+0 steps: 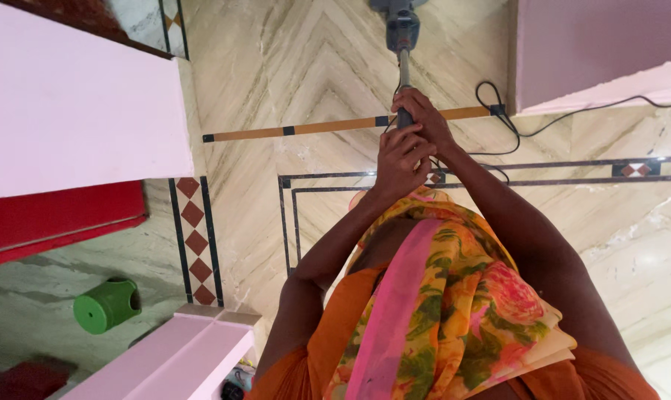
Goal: The person uses a corded stick vacuum cleaner to clean a tiled floor in a room. They move the vacuum head back and forth across the floor, navigating around a pink shelving unit and a sink.
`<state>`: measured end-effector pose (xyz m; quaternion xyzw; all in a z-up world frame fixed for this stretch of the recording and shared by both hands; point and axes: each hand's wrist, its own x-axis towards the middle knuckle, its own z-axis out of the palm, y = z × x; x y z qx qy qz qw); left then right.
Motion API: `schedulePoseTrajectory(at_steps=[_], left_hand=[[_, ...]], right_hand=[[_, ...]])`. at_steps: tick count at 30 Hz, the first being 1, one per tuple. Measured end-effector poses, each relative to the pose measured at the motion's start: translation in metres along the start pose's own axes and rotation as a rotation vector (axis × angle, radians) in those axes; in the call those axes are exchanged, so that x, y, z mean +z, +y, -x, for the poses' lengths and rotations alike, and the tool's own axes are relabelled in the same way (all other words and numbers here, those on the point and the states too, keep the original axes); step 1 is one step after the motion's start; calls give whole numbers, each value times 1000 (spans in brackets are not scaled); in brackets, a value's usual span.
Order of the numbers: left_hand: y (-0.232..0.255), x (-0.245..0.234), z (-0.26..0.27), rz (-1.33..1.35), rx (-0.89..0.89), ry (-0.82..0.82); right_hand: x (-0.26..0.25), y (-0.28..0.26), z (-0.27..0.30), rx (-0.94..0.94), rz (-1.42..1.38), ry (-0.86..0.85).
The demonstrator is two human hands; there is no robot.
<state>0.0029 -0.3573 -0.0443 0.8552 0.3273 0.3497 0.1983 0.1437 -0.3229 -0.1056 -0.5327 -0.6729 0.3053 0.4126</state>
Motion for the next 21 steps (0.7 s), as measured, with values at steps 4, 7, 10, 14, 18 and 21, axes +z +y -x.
schedulePoseTrajectory(at_steps=[4, 7, 10, 14, 18, 21], left_hand=[[-12, -1, 13, -67, -76, 52], [-12, -6, 33, -102, -136, 7], [-9, -6, 53, -139, -150, -97], [11, -1, 72, -134, -164, -78], [45, -11, 87, -81, -225, -128], [77, -15, 97, -81, -234, -162]], right_hand=[[9, -8, -15, 39, 11, -23], [14, -19, -12, -9, 27, -8], [19, -27, 1, -32, 56, 6], [22, -32, 26, -70, 93, 9], [16, -35, 55, -67, 49, -23], [8, -43, 84, -80, 52, -40]])
